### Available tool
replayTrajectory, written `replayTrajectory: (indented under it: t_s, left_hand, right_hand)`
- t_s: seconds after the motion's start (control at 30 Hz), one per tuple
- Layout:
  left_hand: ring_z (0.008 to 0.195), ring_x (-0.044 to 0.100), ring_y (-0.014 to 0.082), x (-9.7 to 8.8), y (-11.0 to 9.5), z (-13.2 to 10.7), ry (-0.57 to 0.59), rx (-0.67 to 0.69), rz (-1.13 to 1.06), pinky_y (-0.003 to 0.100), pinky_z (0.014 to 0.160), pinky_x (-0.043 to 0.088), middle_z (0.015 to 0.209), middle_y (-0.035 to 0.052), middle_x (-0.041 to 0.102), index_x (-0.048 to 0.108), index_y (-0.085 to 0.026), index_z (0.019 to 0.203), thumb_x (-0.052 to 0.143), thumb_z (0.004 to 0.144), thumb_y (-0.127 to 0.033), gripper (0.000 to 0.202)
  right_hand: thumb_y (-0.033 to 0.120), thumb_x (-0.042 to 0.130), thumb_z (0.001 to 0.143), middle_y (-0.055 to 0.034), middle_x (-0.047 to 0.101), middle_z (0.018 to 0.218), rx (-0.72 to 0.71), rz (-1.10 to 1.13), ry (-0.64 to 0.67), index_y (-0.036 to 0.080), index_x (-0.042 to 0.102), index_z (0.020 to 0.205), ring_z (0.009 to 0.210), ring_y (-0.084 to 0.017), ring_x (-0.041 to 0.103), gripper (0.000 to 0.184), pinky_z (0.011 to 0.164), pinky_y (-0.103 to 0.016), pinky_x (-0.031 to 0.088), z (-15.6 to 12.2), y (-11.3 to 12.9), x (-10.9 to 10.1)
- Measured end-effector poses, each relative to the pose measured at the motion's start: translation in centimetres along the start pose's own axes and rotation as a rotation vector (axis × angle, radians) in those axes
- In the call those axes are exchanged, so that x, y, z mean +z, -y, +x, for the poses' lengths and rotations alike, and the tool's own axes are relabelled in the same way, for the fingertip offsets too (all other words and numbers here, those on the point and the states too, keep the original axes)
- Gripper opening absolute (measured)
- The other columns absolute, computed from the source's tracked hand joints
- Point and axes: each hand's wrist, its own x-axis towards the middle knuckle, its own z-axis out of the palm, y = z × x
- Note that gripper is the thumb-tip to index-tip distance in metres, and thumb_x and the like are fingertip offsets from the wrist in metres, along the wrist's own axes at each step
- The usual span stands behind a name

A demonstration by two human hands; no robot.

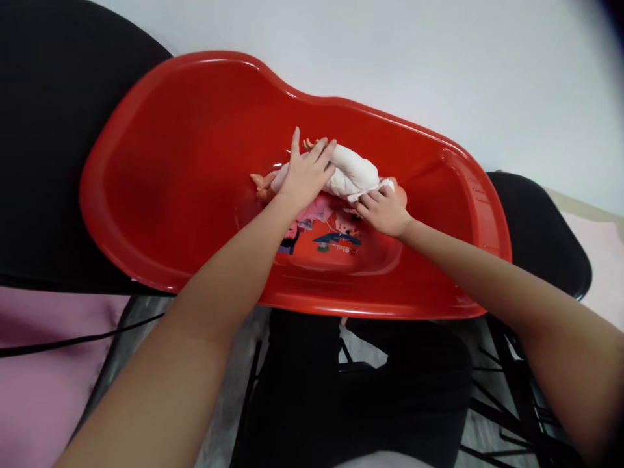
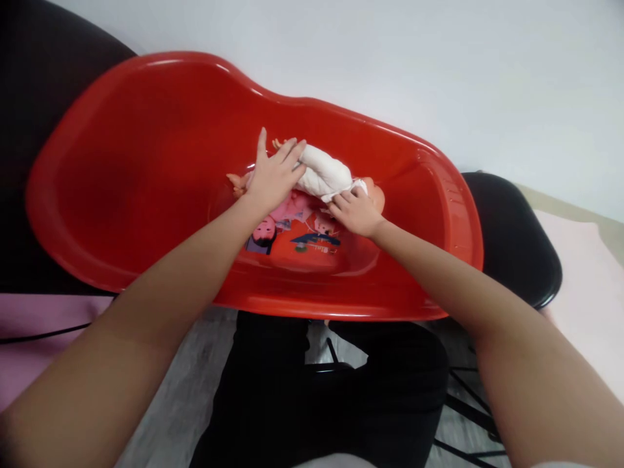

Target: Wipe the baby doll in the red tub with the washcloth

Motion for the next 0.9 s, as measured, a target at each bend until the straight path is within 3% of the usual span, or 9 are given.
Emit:
replayTrajectory:
  t_s: [0.13, 0.2, 0.27, 0.37, 0.47, 0.57, 0.63, 0.7, 0.9]
  left_hand:
    - [0.177, -0.017, 0.0278, 0.1, -0.1, 0.1, -0.011, -0.025, -0.101, 0.061, 0.141, -0.021, 0.174, -0.0069, 0.055, 0.073, -0.038, 0.148, 0.049, 0.104, -0.070, 0.059]
    - [0.176, -0.023, 0.0249, 0.3, 0.0, 0.1, -0.003, -0.017, -0.086, 0.058, 0.140, -0.026, 0.173, -0.0072, 0.056, 0.074, -0.037, 0.146, 0.046, 0.105, -0.069, 0.059]
    - [0.171, -0.035, 0.0193, 0.6, 0.1, 0.2, 0.008, 0.014, -0.047, 0.052, 0.134, -0.036, 0.169, -0.0132, 0.059, 0.075, -0.042, 0.142, 0.040, 0.107, -0.071, 0.058]
    - [0.166, -0.042, 0.0156, 1.1, 0.5, 0.2, -0.008, 0.054, -0.038, 0.048, 0.129, -0.042, 0.167, -0.0177, 0.060, 0.073, -0.045, 0.143, 0.038, 0.107, -0.071, 0.057]
    - [0.174, -0.027, 0.0215, 1.0, 0.5, 0.1, -0.033, 0.023, -0.100, 0.054, 0.136, -0.032, 0.172, -0.0121, 0.056, 0.070, -0.041, 0.151, 0.044, 0.106, -0.069, 0.059]
    - [0.178, -0.002, 0.0303, 0.2, 0.1, 0.0, -0.029, -0.026, -0.164, 0.061, 0.143, -0.015, 0.173, -0.0071, 0.057, 0.073, -0.039, 0.149, 0.048, 0.108, -0.065, 0.055]
    - [0.176, 0.019, 0.0343, -0.4, -0.1, -0.1, -0.021, -0.041, -0.194, 0.067, 0.143, -0.007, 0.176, -0.0013, 0.053, 0.075, -0.036, 0.148, 0.047, 0.110, -0.055, 0.050]
    - [0.173, 0.028, 0.0352, -0.9, -0.3, -0.1, -0.001, -0.049, -0.216, 0.069, 0.142, -0.005, 0.180, 0.0018, 0.048, 0.074, -0.034, 0.150, 0.047, 0.110, -0.048, 0.049]
    - [0.178, -0.004, 0.0268, -1.3, -0.4, 0.1, 0.091, -0.048, -0.208, 0.061, 0.139, -0.023, 0.178, -0.0129, 0.048, 0.070, -0.044, 0.152, 0.047, 0.108, -0.057, 0.051]
  right_hand:
    - [0.016, 0.040, 0.115, -0.0125, 0.080, 0.101, -0.092, 0.026, 0.088, 0.016, 0.081, 0.110, 0.090, -0.024, 0.063, 0.041, 0.088, -0.045, 0.044, -0.7, 1.5, 1.1]
    - [0.014, 0.040, 0.115, -0.0133, 0.079, 0.104, -0.197, 0.056, 0.117, 0.015, 0.081, 0.107, 0.092, -0.024, 0.064, 0.042, 0.091, -0.045, 0.045, -0.2, 1.9, 0.0]
    - [0.014, 0.036, 0.116, -0.0119, 0.079, 0.106, -0.265, 0.062, 0.124, 0.016, 0.080, 0.110, 0.094, -0.023, 0.065, 0.044, 0.091, -0.043, 0.045, 1.2, 1.8, -2.0]
    - [0.018, 0.028, 0.119, -0.0094, 0.076, 0.110, -0.207, 0.016, 0.064, 0.021, 0.077, 0.126, 0.100, -0.023, 0.065, 0.050, 0.091, -0.041, 0.046, 4.4, 0.4, -5.1]
    - [0.022, 0.023, 0.121, -0.0105, 0.074, 0.118, -0.064, -0.008, -0.034, 0.018, 0.073, 0.136, 0.110, -0.026, 0.065, 0.053, 0.097, -0.044, 0.048, 7.1, -1.3, -6.4]
    - [0.021, 0.025, 0.120, -0.0120, 0.073, 0.117, 0.010, 0.002, -0.045, 0.014, 0.073, 0.133, 0.111, -0.027, 0.063, 0.051, 0.099, -0.045, 0.048, 7.7, -1.7, -5.6]
    - [0.019, 0.028, 0.119, -0.0141, 0.074, 0.121, -0.016, 0.003, 0.005, 0.013, 0.075, 0.128, 0.111, -0.027, 0.062, 0.048, 0.097, -0.046, 0.046, 6.8, -1.0, -4.6]
    - [0.017, 0.032, 0.118, -0.0162, 0.075, 0.126, -0.043, 0.005, 0.068, 0.014, 0.076, 0.125, 0.111, -0.028, 0.061, 0.045, 0.093, -0.046, 0.045, 5.1, 0.0, -3.7]
    - [0.011, 0.045, 0.112, -0.0183, 0.077, 0.134, -0.139, 0.120, 0.207, 0.015, 0.081, 0.115, 0.107, -0.028, 0.063, 0.036, 0.084, -0.043, 0.039, 0.4, 1.3, -1.1]
